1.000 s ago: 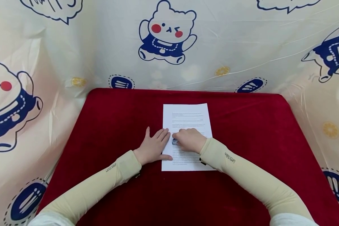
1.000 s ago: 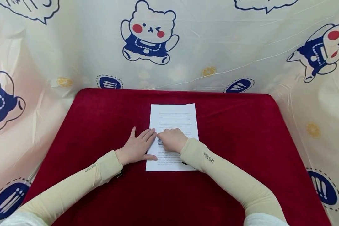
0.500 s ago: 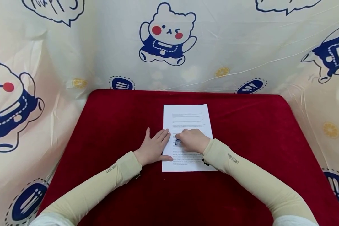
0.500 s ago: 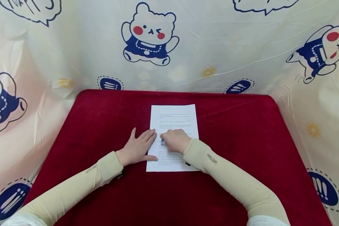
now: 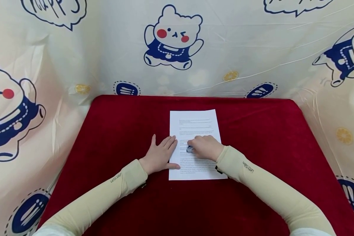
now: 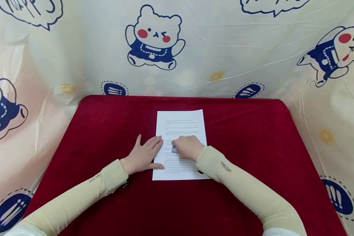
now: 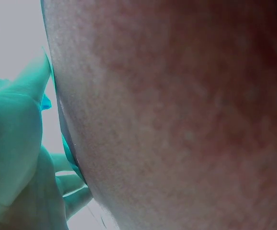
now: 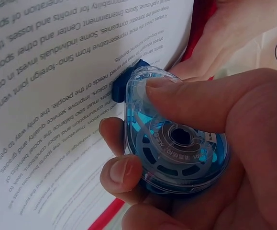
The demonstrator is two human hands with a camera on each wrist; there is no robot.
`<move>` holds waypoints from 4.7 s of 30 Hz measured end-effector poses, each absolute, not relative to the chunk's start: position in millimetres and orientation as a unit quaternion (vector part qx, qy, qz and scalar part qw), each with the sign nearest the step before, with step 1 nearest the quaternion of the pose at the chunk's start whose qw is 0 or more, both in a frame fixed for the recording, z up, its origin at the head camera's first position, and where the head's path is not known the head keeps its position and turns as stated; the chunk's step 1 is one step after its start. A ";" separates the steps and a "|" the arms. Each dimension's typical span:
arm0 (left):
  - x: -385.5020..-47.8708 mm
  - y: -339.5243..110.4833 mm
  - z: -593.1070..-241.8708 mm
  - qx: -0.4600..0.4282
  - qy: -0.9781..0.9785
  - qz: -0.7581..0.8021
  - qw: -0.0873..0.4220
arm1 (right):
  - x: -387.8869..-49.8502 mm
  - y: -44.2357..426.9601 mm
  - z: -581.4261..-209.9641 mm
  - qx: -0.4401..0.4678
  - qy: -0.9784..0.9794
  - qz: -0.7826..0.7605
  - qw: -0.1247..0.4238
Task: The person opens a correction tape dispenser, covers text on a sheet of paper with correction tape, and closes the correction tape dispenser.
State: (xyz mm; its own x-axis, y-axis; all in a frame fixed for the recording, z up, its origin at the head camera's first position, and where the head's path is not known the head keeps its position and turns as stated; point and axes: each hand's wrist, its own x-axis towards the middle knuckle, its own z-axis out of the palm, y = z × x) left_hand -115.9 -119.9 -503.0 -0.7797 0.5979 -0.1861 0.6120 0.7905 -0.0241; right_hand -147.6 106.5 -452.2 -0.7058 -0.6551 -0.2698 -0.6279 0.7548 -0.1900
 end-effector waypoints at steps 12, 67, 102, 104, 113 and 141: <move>-113.9 -119.7 -501.8 0.320 0.943 -0.036 0.078 | -146.8 119.6 -452.6 -0.342 0.926 -0.039 0.153; -113.6 -119.4 -500.2 0.316 0.944 -0.008 0.091 | -143.7 187.9 -452.2 -0.284 0.945 -0.034 0.160; -113.0 -120.2 -499.6 0.314 0.945 -0.009 0.096 | -139.6 212.6 -452.3 -0.254 0.954 -0.026 0.156; -113.0 -120.3 -500.3 0.314 0.945 -0.008 0.095 | -139.6 213.0 -452.2 -0.254 0.954 -0.029 0.158; -112.9 -119.7 -504.3 0.311 0.945 0.009 0.103 | -138.7 213.3 -450.7 -0.251 0.953 -0.033 0.165; -114.1 -121.2 -499.2 0.308 0.942 -0.002 0.131 | -143.2 163.2 -443.4 -0.325 0.927 -0.067 0.176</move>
